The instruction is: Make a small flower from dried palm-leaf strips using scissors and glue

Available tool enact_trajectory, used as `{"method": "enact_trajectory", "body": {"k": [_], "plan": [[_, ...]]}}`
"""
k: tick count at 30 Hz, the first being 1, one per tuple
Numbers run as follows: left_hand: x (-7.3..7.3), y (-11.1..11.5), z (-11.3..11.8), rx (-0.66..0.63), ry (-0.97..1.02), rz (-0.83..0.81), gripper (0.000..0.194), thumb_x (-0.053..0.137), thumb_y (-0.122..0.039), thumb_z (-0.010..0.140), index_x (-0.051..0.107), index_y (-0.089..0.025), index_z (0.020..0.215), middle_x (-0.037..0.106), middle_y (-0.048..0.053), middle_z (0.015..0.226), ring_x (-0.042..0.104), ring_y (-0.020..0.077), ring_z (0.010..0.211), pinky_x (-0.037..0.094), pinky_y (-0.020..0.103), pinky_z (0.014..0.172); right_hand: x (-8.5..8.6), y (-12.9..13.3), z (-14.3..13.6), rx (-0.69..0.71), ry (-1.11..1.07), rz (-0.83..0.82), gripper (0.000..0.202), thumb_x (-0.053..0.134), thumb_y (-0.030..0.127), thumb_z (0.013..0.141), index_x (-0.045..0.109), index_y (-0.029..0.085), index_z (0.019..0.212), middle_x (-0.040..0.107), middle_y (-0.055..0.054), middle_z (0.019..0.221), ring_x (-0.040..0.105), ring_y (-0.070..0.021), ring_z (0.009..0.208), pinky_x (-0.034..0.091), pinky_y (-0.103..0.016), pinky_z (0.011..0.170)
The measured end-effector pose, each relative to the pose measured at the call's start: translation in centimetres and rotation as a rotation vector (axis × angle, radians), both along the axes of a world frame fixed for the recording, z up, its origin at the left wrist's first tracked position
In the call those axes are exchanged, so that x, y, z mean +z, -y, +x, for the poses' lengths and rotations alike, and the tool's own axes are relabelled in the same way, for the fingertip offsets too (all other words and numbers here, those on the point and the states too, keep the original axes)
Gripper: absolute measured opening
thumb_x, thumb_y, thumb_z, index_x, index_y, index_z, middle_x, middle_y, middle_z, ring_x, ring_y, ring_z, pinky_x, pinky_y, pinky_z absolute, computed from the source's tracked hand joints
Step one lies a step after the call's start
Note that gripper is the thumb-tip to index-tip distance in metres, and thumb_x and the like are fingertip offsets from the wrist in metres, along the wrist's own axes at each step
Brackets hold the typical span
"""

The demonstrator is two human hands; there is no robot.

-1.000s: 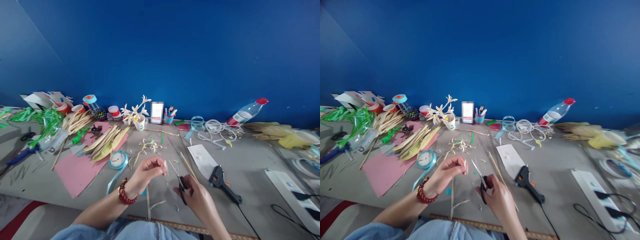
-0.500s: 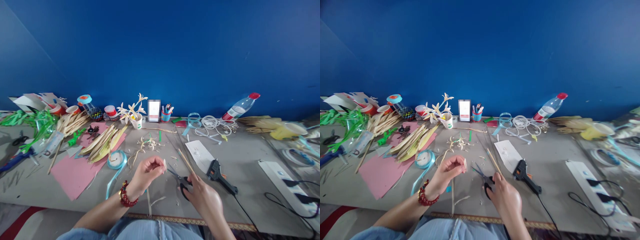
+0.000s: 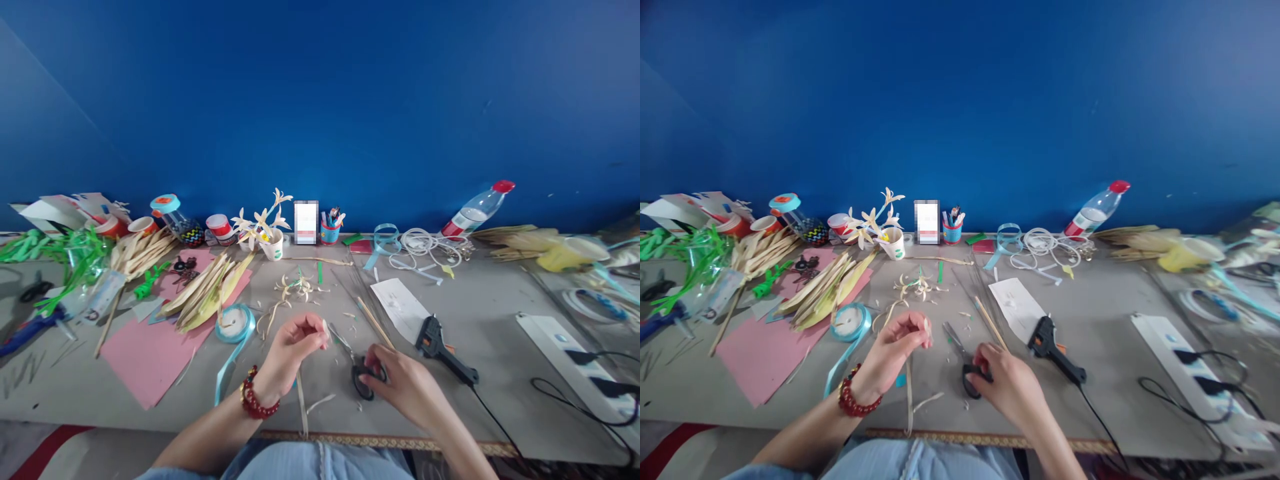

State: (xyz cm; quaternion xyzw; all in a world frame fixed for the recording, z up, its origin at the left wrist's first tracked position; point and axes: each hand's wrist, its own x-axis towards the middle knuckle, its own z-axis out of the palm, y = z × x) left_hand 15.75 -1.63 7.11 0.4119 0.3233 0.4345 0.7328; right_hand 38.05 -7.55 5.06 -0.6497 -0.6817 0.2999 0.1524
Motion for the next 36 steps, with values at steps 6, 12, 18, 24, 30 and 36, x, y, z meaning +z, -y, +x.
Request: {"method": "enact_trajectory", "body": {"k": [6,12,18,24,30,36], "plan": [[-0.4,0.9,1.5,0.023,0.116,-0.137,0.013,0.075,-0.019,0.074,0.062,-0.016,0.074,0.057,0.0,0.077,0.052,0.0115,0.071,0.041,0.025,0.071,1.7,-0.7,-4.1,-0.056,-0.616,0.211,0.02,0.06,0.039,0.09,0.06,0.02,0.095,0.059,-0.002,0.079,0.054,-0.0159,0.066,0.045,-0.025,0.061],[-0.6,1.2,1.3,-0.047,0.182,-0.162,0.014,0.073,-0.028,0.078,0.065,-0.016,0.082,0.058,0.002,0.08,0.053,0.0133,0.071,0.042,0.028,0.072,1.6,-1.4,-5.0,-0.066,-0.851,0.117,0.028,0.057,0.044,0.092,0.057,0.019,0.08,0.056,-0.002,0.075,0.051,-0.0134,0.061,0.043,-0.025,0.056],[0.1,0.3,0.2,-0.104,0.033,-0.068,0.013,0.069,-0.025,0.08,0.064,-0.014,0.074,0.057,0.002,0.076,0.054,0.0138,0.072,0.042,0.026,0.073,1.4,-1.3,-4.2,-0.027,-0.909,-0.037,0.029,0.057,0.046,0.092,0.057,0.018,0.084,0.05,0.001,0.072,0.049,-0.0123,0.059,0.043,-0.024,0.054],[-0.1,0.3,-0.1,-0.144,-0.024,-0.148,0.014,0.07,-0.022,0.075,0.061,-0.015,0.069,0.053,0.001,0.071,0.051,0.0126,0.068,0.043,0.025,0.069,2.3,-1.7,-2.8,0.144,-0.699,0.043,0.023,0.055,0.036,0.094,0.057,0.019,0.08,0.053,0.0,0.073,0.049,-0.0129,0.063,0.043,-0.024,0.059],[-0.8,-0.5,-2.0,0.017,-0.035,-0.127,0.015,0.064,-0.023,0.078,0.056,-0.016,0.068,0.051,0.0,0.067,0.048,0.0121,0.064,0.043,0.025,0.067,2.0,-6.2,-0.8,0.282,-0.323,0.242,0.022,0.053,0.033,0.095,0.064,0.021,0.082,0.064,-0.003,0.078,0.056,-0.0172,0.073,0.043,-0.028,0.068],[-1.2,-0.6,-4.6,0.15,-0.255,0.072,0.017,0.061,-0.03,0.084,0.059,-0.017,0.073,0.055,0.001,0.073,0.049,0.014,0.07,0.042,0.026,0.069,-1.1,-11.8,-1.0,0.385,-0.136,0.339,0.016,0.057,0.024,0.09,0.068,0.02,0.078,0.068,-0.006,0.089,0.057,-0.0227,0.088,0.041,-0.035,0.085]]}}
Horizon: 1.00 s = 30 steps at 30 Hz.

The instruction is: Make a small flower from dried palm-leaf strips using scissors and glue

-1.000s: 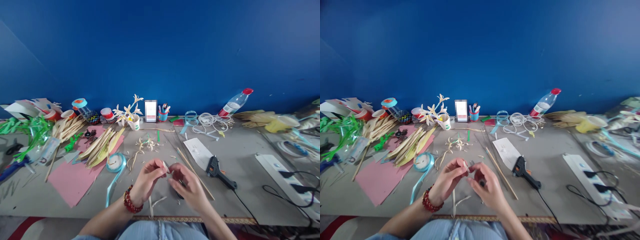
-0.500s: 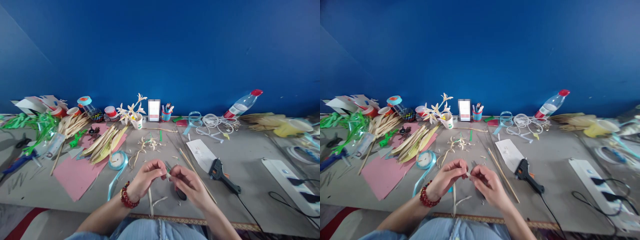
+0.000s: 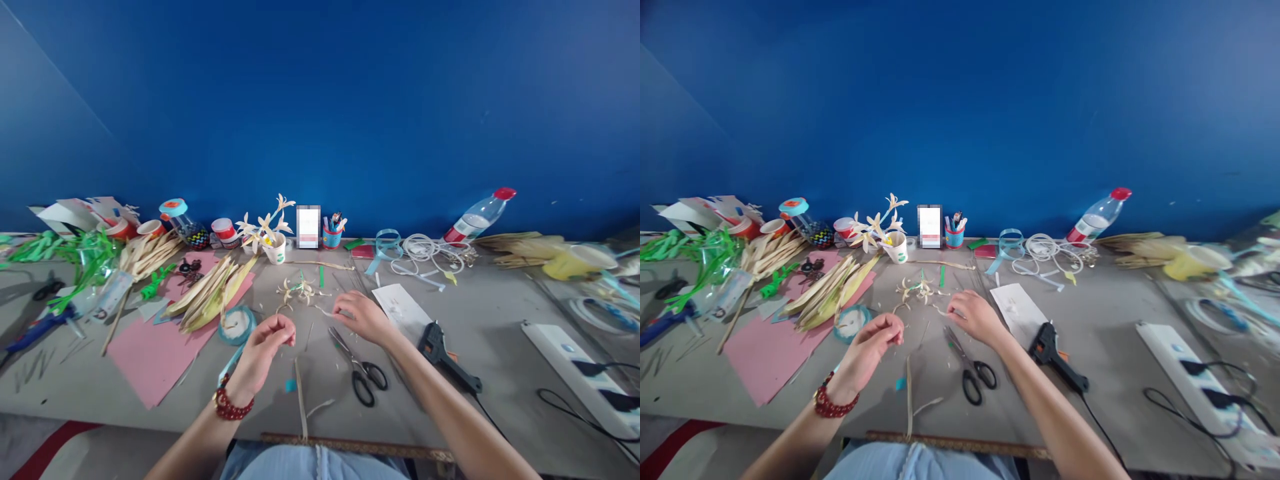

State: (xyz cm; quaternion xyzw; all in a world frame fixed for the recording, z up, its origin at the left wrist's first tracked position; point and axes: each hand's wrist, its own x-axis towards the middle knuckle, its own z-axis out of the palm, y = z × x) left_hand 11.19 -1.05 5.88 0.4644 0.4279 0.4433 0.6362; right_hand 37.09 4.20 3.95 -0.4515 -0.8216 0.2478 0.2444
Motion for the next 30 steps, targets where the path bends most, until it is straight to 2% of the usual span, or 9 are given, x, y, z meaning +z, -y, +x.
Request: {"method": "enact_trajectory", "body": {"k": [2,5,10,13,16,22,26,28,30], "plan": [[-0.2,0.4,-0.6,0.007,-0.094,0.036,0.016,0.061,-0.03,0.085,0.061,-0.017,0.076,0.057,0.001,0.074,0.051,0.0144,0.072,0.042,0.025,0.071,-0.5,-0.8,-0.2,0.011,-0.018,-0.014,0.016,0.058,0.024,0.088,0.069,0.02,0.077,0.068,-0.007,0.089,0.057,-0.0228,0.088,0.041,-0.036,0.086],[-0.5,0.8,-0.9,-0.003,-0.238,0.079,0.016,0.061,-0.033,0.086,0.066,-0.018,0.083,0.062,0.002,0.078,0.056,0.016,0.075,0.044,0.025,0.073,-0.3,-1.1,-0.4,0.041,-0.081,-0.059,0.016,0.06,0.026,0.088,0.069,0.02,0.077,0.068,-0.005,0.089,0.059,-0.0221,0.09,0.041,-0.036,0.088],[-0.5,0.4,-0.1,-0.028,-0.365,0.19,0.02,0.063,-0.034,0.086,0.07,-0.018,0.096,0.067,0.005,0.09,0.059,0.017,0.08,0.046,0.025,0.073,0.9,0.5,-1.3,0.054,-0.264,-0.172,0.018,0.061,0.032,0.09,0.067,0.019,0.078,0.067,-0.002,0.085,0.061,-0.0178,0.084,0.045,-0.028,0.08],[-0.9,0.2,1.4,-0.03,-0.278,0.143,0.023,0.066,-0.037,0.085,0.069,-0.017,0.097,0.068,0.005,0.088,0.059,0.0157,0.075,0.046,0.024,0.068,1.0,2.6,-2.6,-0.035,-0.389,-0.21,0.023,0.057,0.035,0.093,0.065,0.018,0.08,0.063,-0.001,0.077,0.059,-0.0153,0.073,0.045,-0.025,0.07],[-1.7,0.6,3.3,0.011,-0.119,0.122,0.021,0.07,-0.035,0.082,0.068,-0.017,0.092,0.067,0.004,0.085,0.059,0.0153,0.076,0.047,0.024,0.069,0.6,5.1,-3.8,-0.149,-0.491,-0.218,0.026,0.055,0.038,0.093,0.063,0.016,0.081,0.062,-0.001,0.072,0.057,-0.0146,0.067,0.044,-0.023,0.062],[-2.7,1.7,5.5,0.039,0.129,0.088,0.009,0.07,-0.026,0.083,0.068,-0.017,0.084,0.064,0.002,0.084,0.058,0.015,0.082,0.048,0.026,0.078,0.0,8.7,-5.6,-0.364,-0.598,-0.167,0.024,0.057,0.035,0.093,0.065,0.017,0.078,0.065,-0.003,0.074,0.059,-0.0166,0.07,0.044,-0.024,0.064],[-2.4,1.9,5.4,0.043,0.164,0.1,0.008,0.067,-0.024,0.085,0.066,-0.018,0.08,0.062,0.002,0.084,0.057,0.0149,0.084,0.046,0.025,0.08,0.5,9.4,-4.5,-0.337,-0.488,-0.082,0.02,0.054,0.03,0.095,0.068,0.019,0.084,0.068,-0.005,0.079,0.063,-0.0187,0.074,0.047,-0.026,0.068],[-2.0,1.8,5.1,0.043,0.145,0.107,0.009,0.064,-0.023,0.087,0.064,-0.017,0.08,0.062,0.001,0.083,0.056,0.0143,0.082,0.045,0.025,0.079,0.4,9.4,-2.6,-0.342,-0.307,0.0,0.02,0.051,0.028,0.095,0.068,0.02,0.088,0.07,-0.007,0.088,0.065,-0.0212,0.082,0.048,-0.029,0.073],[-1.5,1.8,4.7,0.013,0.116,0.13,0.014,0.06,-0.025,0.09,0.06,-0.017,0.079,0.062,0.002,0.082,0.056,0.0139,0.078,0.045,0.026,0.078,0.0,9.6,-0.1,-0.442,-0.001,0.087,0.017,0.053,0.028,0.094,0.066,0.021,0.086,0.07,-0.008,0.09,0.065,-0.0241,0.087,0.048,-0.032,0.076]]}}
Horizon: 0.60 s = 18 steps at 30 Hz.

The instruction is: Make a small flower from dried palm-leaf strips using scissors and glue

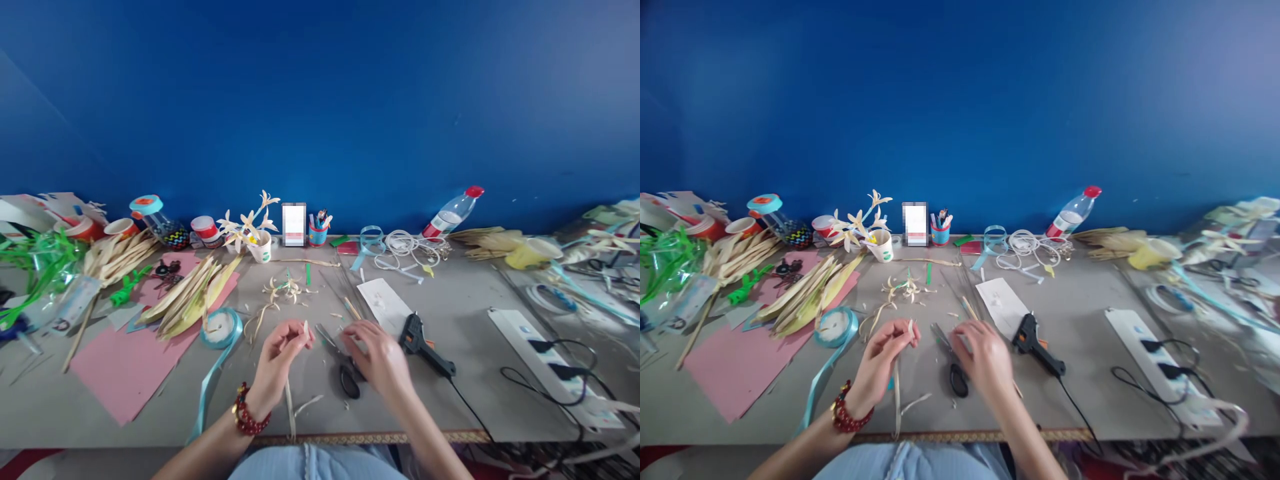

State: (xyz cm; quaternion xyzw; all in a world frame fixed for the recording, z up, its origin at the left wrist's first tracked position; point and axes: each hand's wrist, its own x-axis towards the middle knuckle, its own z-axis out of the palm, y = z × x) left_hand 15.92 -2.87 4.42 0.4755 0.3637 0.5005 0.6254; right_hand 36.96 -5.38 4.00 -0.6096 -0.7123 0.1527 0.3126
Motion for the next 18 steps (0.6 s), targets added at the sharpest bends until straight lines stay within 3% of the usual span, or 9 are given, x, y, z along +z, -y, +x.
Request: {"method": "enact_trajectory", "body": {"k": [4,7,10,14,16,18], "plan": [[0.9,0.0,-0.4,-0.074,-0.072,0.044,0.019,0.051,-0.03,0.095,0.058,-0.016,0.083,0.061,0.002,0.08,0.057,0.0142,0.072,0.046,0.028,0.073,-1.4,0.7,3.6,-0.204,0.518,-0.197,0.01,0.055,0.023,0.09,0.063,0.018,0.086,0.067,-0.008,0.087,0.067,-0.0213,0.069,0.042,-0.027,0.057],[1.2,-0.2,-0.5,-0.116,-0.149,0.048,0.018,0.053,-0.03,0.094,0.058,-0.016,0.084,0.06,0.002,0.076,0.057,0.0131,0.069,0.046,0.026,0.069,-2.1,1.2,4.1,-0.239,0.62,-0.276,0.01,0.053,0.019,0.09,0.061,0.017,0.086,0.066,-0.007,0.085,0.064,-0.0174,0.057,0.033,-0.025,0.046],[1.2,-0.3,-0.4,-0.146,-0.189,0.033,0.017,0.055,-0.03,0.092,0.058,-0.015,0.083,0.06,0.001,0.073,0.057,0.012,0.066,0.046,0.024,0.066,-2.3,1.1,4.2,-0.258,0.611,-0.263,0.015,0.049,0.017,0.09,0.059,0.019,0.079,0.067,-0.006,0.078,0.065,-0.0179,0.058,0.032,-0.025,0.047],[1.5,-0.4,-0.4,-0.157,-0.185,0.018,0.016,0.057,-0.029,0.09,0.059,-0.015,0.083,0.06,0.001,0.073,0.057,0.0121,0.065,0.047,0.024,0.066,-1.8,0.5,5.5,-0.307,0.58,-0.198,0.016,0.048,0.02,0.089,0.054,0.021,0.074,0.068,-0.008,0.075,0.067,-0.0254,0.075,0.041,-0.029,0.059],[1.8,-0.4,-0.4,-0.163,-0.175,0.02,0.015,0.058,-0.027,0.09,0.059,-0.015,0.082,0.059,0.001,0.073,0.057,0.0122,0.066,0.048,0.024,0.066,-1.3,0.3,5.8,-0.325,0.419,-0.148,0.014,0.047,0.027,0.089,0.052,0.022,0.077,0.068,-0.008,0.076,0.067,-0.0265,0.077,0.044,-0.031,0.063],[2.1,-0.5,-0.3,-0.167,-0.187,0.031,0.013,0.057,-0.025,0.09,0.059,-0.015,0.082,0.058,0.001,0.073,0.056,0.0122,0.066,0.048,0.024,0.065,-0.5,0.3,5.2,-0.285,0.076,-0.153,0.015,0.048,0.035,0.091,0.051,0.023,0.082,0.068,-0.007,0.078,0.067,-0.0246,0.072,0.047,-0.031,0.064]]}}
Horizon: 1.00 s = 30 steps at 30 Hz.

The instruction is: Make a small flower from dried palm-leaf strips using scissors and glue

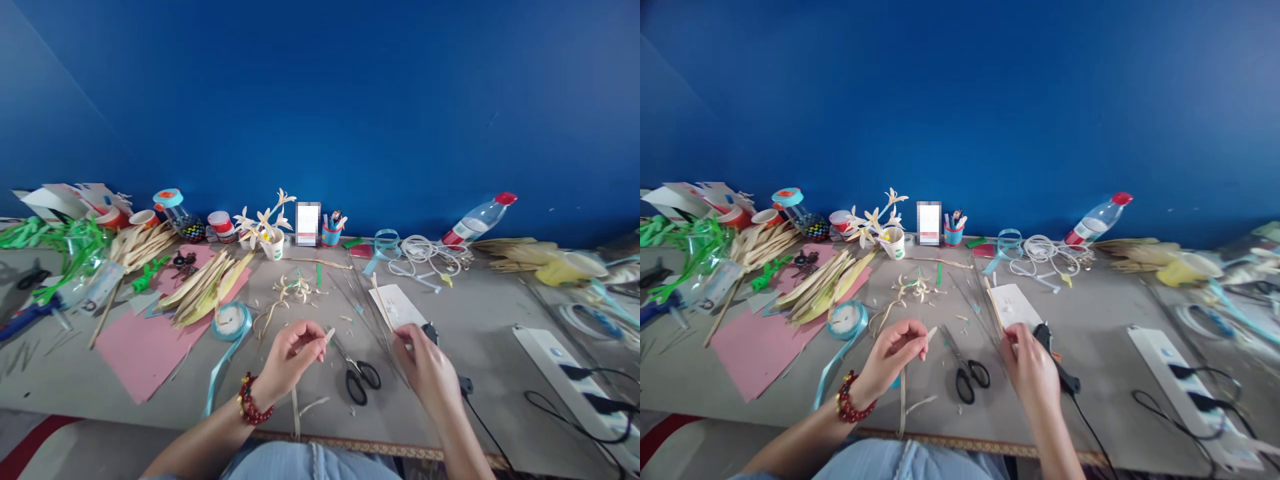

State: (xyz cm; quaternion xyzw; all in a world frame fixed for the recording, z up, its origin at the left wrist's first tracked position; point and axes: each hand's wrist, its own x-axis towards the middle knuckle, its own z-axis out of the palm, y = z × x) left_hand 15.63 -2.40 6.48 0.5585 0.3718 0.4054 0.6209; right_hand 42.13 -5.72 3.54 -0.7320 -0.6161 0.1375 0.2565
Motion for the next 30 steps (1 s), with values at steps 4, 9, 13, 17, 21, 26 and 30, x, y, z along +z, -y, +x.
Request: {"method": "enact_trajectory", "body": {"k": [4,9,13,17,21,26,30], "plan": [[0.4,-0.1,0.1,-0.004,-0.106,0.116,0.011,0.057,-0.022,0.09,0.06,-0.016,0.081,0.058,0.001,0.073,0.055,0.0123,0.068,0.045,0.022,0.063,1.9,0.9,-4.3,0.199,-0.769,-0.104,0.027,0.049,0.049,0.093,0.049,0.021,0.095,0.057,0.001,0.072,0.058,-0.0152,0.055,0.045,-0.026,0.054],[0.9,-0.2,0.1,-0.033,-0.181,0.28,0.01,0.057,-0.018,0.089,0.063,-0.016,0.081,0.065,0.003,0.08,0.059,0.0138,0.075,0.046,0.024,0.072,3.0,1.8,-8.7,0.347,-0.993,-0.261,0.035,0.041,0.052,0.098,0.049,0.02,0.087,0.037,0.006,0.065,0.029,-0.0077,0.048,0.022,-0.02,0.042],[1.5,-0.1,0.1,-0.049,-0.197,0.317,0.008,0.06,-0.016,0.087,0.064,-0.016,0.08,0.067,0.004,0.08,0.061,0.0146,0.075,0.048,0.025,0.072,3.3,1.6,-9.1,0.394,-0.839,-0.198,0.04,0.042,0.052,0.098,0.046,0.02,0.074,0.038,0.004,0.064,0.031,-0.0095,0.053,0.025,-0.022,0.047],[1.8,0.1,0.1,-0.047,-0.234,0.376,0.01,0.058,-0.012,0.086,0.063,-0.017,0.079,0.067,0.003,0.075,0.061,0.0151,0.073,0.047,0.025,0.072,3.7,1.4,-9.3,0.399,-0.812,-0.213,0.046,0.043,0.054,0.097,0.05,0.018,0.069,0.041,0.003,0.062,0.034,-0.0105,0.056,0.026,-0.024,0.05],[1.8,0.1,-0.1,-0.077,-0.264,0.436,0.01,0.058,-0.016,0.087,0.063,-0.018,0.079,0.067,0.004,0.076,0.061,0.0167,0.074,0.047,0.027,0.073,4.1,1.6,-9.7,0.334,-1.056,-0.363,0.053,0.048,0.063,0.091,0.051,0.017,0.065,0.037,0.004,0.057,0.028,-0.0082,0.049,0.017,-0.023,0.043],[1.8,0.5,-0.5,-0.112,-0.249,0.476,0.008,0.058,-0.017,0.089,0.064,-0.019,0.084,0.069,0.005,0.081,0.063,0.018,0.079,0.048,0.028,0.075,4.5,1.8,-9.6,0.29,-1.423,-0.552,0.053,0.061,0.063,0.082,0.051,0.017,0.058,0.03,0.009,0.044,0.015,-0.0045,0.04,0.007,-0.022,0.039],[2.1,0.7,-0.7,-0.142,-0.221,0.478,0.007,0.058,-0.016,0.089,0.063,-0.019,0.084,0.068,0.005,0.081,0.062,0.0176,0.078,0.047,0.027,0.073,4.2,1.8,-9.4,0.34,-1.567,-0.643,0.048,0.063,0.055,0.082,0.056,0.014,0.057,0.027,0.01,0.04,0.013,-0.0034,0.036,0.007,-0.021,0.036]]}}
